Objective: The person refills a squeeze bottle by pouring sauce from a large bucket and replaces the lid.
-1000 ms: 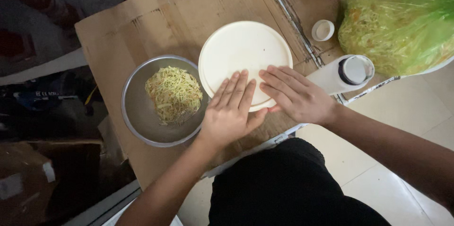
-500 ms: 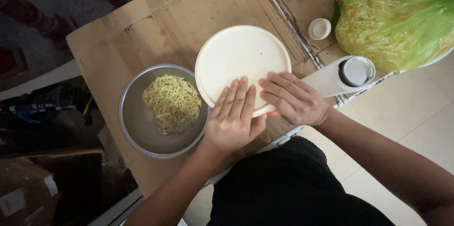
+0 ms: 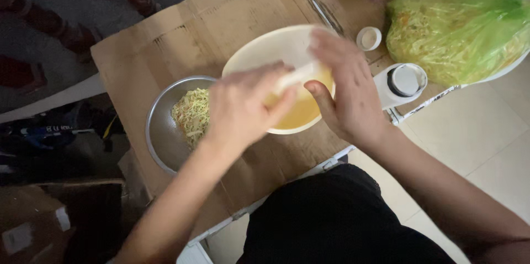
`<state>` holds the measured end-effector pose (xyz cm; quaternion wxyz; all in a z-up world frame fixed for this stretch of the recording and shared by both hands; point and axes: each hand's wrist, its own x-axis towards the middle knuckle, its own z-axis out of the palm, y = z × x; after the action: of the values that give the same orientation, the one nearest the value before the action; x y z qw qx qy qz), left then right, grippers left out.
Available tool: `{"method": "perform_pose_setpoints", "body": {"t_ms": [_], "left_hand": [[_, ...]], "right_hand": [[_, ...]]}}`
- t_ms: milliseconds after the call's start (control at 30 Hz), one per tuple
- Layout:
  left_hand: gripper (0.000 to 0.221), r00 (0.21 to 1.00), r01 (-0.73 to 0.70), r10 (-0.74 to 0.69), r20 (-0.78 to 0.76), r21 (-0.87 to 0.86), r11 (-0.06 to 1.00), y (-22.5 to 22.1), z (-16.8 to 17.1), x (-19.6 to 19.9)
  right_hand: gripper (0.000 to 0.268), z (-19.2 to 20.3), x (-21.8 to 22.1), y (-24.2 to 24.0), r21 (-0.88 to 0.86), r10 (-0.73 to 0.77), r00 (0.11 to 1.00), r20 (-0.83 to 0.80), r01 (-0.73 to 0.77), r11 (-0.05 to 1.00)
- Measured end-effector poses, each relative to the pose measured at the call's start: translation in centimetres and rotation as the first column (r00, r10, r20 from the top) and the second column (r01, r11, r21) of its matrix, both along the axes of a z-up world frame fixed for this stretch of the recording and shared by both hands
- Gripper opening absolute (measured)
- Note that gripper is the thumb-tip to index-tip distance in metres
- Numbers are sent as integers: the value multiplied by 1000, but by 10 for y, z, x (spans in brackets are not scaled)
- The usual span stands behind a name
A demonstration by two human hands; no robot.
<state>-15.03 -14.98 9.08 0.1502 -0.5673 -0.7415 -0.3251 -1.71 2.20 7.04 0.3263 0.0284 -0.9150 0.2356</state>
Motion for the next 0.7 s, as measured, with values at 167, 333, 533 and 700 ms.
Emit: {"method": "perform_pose_setpoints", "body": {"t_ms": [167, 333, 533, 700], "left_hand": [[41, 678, -380, 356, 643, -108, 919, 6, -19, -88], [51, 109, -584, 77, 991, 1, 812, 3, -99, -187], [52, -364, -547, -219, 906, -17, 837, 6, -233, -246], [50, -441, -564, -388, 809, 87, 821, 16, -292, -271]], "right_hand": [[55, -4, 7, -13, -181, -137, 989, 49, 143, 973], [48, -42, 21, -19, -405, -177, 953, 247, 268, 874], [48, -81, 33, -22, -806, -76, 935, 347, 339, 484], [43, -85, 28, -10, -770, -136, 933, 332, 351, 533]]}}
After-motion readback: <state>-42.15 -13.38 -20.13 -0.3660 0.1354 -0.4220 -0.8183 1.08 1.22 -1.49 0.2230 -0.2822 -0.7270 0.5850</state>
